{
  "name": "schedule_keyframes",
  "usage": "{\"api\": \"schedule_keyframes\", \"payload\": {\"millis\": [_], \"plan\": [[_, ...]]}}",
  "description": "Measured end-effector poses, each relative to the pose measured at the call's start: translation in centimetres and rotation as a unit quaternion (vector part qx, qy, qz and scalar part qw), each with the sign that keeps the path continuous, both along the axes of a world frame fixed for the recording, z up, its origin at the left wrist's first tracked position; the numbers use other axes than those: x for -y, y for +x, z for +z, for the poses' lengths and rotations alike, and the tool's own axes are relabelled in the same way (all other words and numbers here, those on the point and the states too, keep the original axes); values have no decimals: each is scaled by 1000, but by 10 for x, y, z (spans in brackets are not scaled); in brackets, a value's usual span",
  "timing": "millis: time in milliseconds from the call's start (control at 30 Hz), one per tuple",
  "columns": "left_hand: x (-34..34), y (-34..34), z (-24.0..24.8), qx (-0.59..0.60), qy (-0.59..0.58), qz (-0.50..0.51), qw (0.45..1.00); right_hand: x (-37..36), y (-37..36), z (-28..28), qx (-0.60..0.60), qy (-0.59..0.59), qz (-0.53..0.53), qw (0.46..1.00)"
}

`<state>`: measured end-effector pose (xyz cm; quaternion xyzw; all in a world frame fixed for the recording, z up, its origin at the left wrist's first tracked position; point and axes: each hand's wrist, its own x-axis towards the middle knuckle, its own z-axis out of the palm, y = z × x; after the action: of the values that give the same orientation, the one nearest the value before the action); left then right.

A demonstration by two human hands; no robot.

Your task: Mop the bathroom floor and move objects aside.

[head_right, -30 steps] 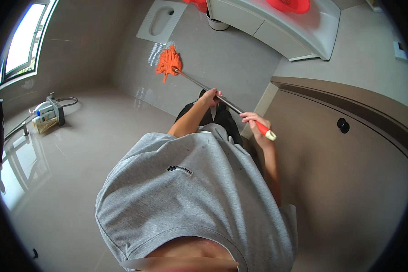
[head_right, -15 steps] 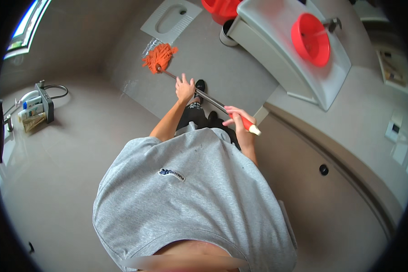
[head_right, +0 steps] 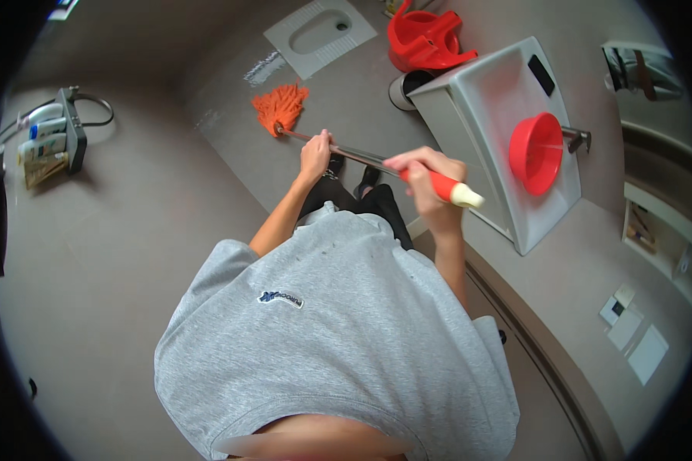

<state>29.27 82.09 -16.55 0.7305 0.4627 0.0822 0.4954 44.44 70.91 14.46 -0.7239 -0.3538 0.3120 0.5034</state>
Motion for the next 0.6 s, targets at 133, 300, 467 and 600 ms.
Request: {"api": "schedule_keyframes", "payload": {"millis": [133, 300, 467, 600], "plan": [[-9, -52, -26, 8, -28, 97, 995, -66, -14, 10, 104, 81, 212, 968], [21, -153, -29, 318, -108, 473, 815, -86, -48, 18, 43, 37, 425, 904], [14, -312, -10, 421, -99, 771, 467, -67, -11, -70, -60, -74, 452, 887], [3, -354, 15, 377, -148, 832, 380, 11, 53, -206, -7, -233, 297, 926]]}}
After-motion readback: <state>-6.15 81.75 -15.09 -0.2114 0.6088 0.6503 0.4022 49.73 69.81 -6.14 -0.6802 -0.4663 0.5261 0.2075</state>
